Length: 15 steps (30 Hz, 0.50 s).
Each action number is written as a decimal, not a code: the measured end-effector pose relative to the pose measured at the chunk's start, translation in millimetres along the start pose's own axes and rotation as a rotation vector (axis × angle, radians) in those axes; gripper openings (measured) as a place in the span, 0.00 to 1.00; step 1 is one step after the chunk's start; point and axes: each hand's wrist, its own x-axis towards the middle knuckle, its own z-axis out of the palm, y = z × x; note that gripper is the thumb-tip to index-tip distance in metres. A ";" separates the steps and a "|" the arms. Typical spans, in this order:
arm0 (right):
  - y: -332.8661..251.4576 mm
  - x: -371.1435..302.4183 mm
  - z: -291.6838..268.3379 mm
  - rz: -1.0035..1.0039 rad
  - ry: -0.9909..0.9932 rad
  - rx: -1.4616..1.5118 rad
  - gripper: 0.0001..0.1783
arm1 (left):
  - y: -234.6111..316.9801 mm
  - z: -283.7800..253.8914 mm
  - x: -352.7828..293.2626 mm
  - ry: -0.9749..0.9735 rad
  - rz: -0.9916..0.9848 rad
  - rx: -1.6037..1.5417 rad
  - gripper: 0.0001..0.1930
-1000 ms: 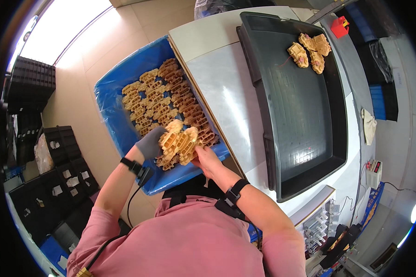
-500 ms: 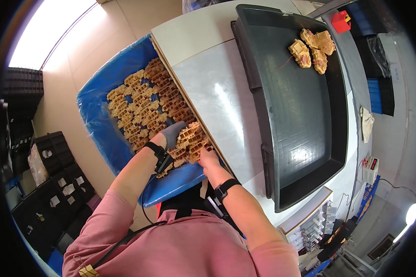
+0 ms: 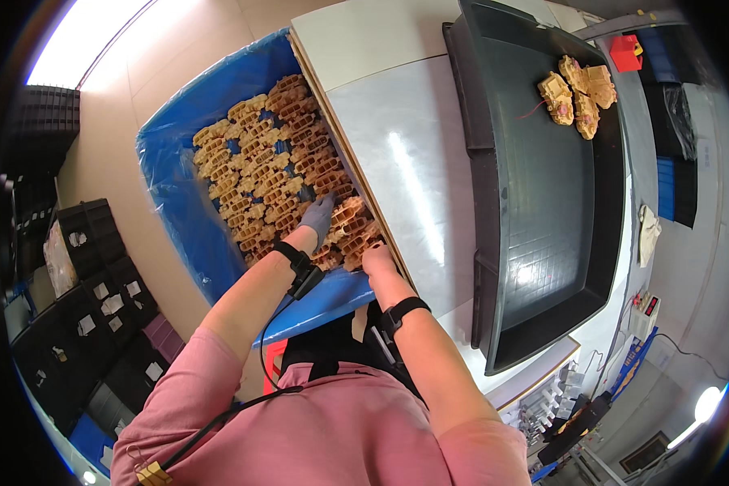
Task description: Sorting, assembling, and testing plastic toy components at a workstation jig.
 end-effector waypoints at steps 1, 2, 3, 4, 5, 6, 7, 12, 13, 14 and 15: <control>3.4 -6.1 -1.7 -0.170 0.138 -0.204 0.23 | -1.8 5.3 4.3 -0.016 -0.039 -0.045 0.32; -0.7 -30.7 15.0 -0.366 0.226 -0.424 0.26 | -31.9 -15.7 34.5 0.032 -0.043 -0.057 0.32; 3.1 -48.7 24.8 -0.593 0.155 -0.469 0.30 | -66.6 -35.7 61.6 0.050 0.196 0.329 0.32; -12.1 -88.5 41.4 -0.626 -0.010 -0.531 0.30 | -121.5 -96.1 78.1 0.085 0.389 0.740 0.34; -10.2 -86.0 19.0 -0.686 0.017 -0.627 0.29 | -94.0 -55.3 64.1 0.016 0.415 0.727 0.34; -7.8 -85.5 2.9 -0.758 0.025 -0.718 0.27 | -57.1 -22.2 35.3 -0.077 0.273 0.397 0.34; -5.0 -83.3 -1.8 -0.746 0.047 -0.711 0.27 | -20.8 -5.9 -1.4 -0.143 0.111 0.079 0.33; -7.0 -76.9 16.4 -0.921 0.007 -1.385 0.16 | -7.7 -11.0 -13.7 -0.171 0.163 -0.226 0.31; -6.0 -75.9 18.7 -0.921 0.013 -1.346 0.14 | -12.4 -10.3 -16.0 -0.143 0.200 -0.142 0.32; -5.6 -74.9 17.4 -0.913 0.012 -1.350 0.14 | -10.0 -9.7 -20.8 -0.148 0.195 -0.144 0.32; -6.9 -76.3 14.0 -0.904 -0.020 -1.360 0.15 | -4.7 -9.5 -28.7 -0.118 0.151 -0.073 0.34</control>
